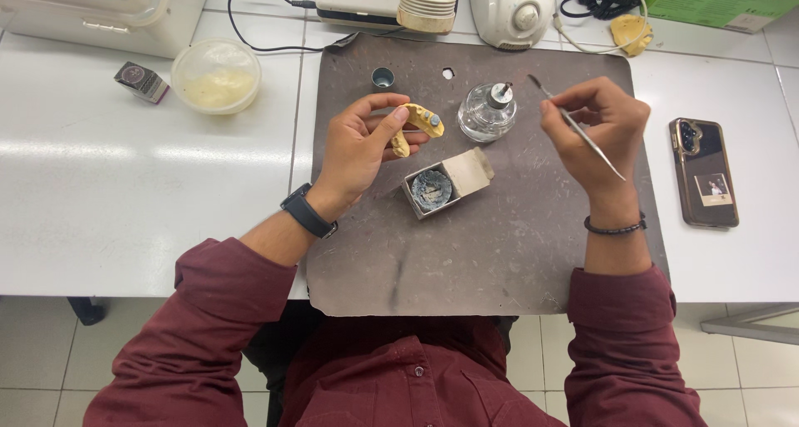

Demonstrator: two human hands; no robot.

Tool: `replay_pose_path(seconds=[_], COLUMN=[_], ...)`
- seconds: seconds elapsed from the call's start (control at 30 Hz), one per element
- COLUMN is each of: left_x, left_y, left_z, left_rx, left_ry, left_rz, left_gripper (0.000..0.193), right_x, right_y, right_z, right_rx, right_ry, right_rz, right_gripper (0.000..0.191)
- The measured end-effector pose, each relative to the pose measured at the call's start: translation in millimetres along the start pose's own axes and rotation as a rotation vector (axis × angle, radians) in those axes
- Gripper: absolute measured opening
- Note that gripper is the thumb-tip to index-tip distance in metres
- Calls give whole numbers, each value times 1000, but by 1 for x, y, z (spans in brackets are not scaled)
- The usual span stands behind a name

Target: The person holds a dental cast with a partial denture framework in one hand and uses a heated wax spatula to apply and shape wax around the framework, repeatedly dipping the instrument and working along the teeth. A small alcohol lamp and lighter sit on the bench beside the work mat.

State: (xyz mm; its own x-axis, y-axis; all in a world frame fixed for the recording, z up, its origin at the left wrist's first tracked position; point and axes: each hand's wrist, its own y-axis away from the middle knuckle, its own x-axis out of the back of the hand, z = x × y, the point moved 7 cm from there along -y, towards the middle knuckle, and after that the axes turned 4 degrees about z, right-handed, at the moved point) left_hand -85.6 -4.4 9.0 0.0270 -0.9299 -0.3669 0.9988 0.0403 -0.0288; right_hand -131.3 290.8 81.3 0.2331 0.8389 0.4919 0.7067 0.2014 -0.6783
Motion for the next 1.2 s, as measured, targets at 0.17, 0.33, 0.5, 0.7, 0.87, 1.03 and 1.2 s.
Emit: replay_pose_path(seconds=[0.17,0.33,0.5,0.7,0.87,1.03,1.2], left_x=[-1,-1,-2,-3,-3,-3,-3], left_y=[1,3,3,3,3,4,3], left_z=[3,4,4,6,6,7,7], left_rx=[-18,-41,-53,-76,-58,-65,-74], left_ry=[-14,-61,-33,-76,-41,-43,-29], left_rz=[-5,-18,-23,-43,-45,-56,-59], left_gripper=[31,32,30,30,31,32,31], right_x=[-15,-20,-19,-19,-20,-19,-20], right_y=[-1,-3,-2,-2,-3,-2,-3], right_z=[-17,-23,-27,-27,-26,-28,-27], right_rx=[51,52,75,80,77,79,84], right_ry=[82,107,122,115,105,110,122], right_rz=[-31,-45,-43,-42,-50,-47,-60], right_gripper=[15,13,14,13,14,13,13])
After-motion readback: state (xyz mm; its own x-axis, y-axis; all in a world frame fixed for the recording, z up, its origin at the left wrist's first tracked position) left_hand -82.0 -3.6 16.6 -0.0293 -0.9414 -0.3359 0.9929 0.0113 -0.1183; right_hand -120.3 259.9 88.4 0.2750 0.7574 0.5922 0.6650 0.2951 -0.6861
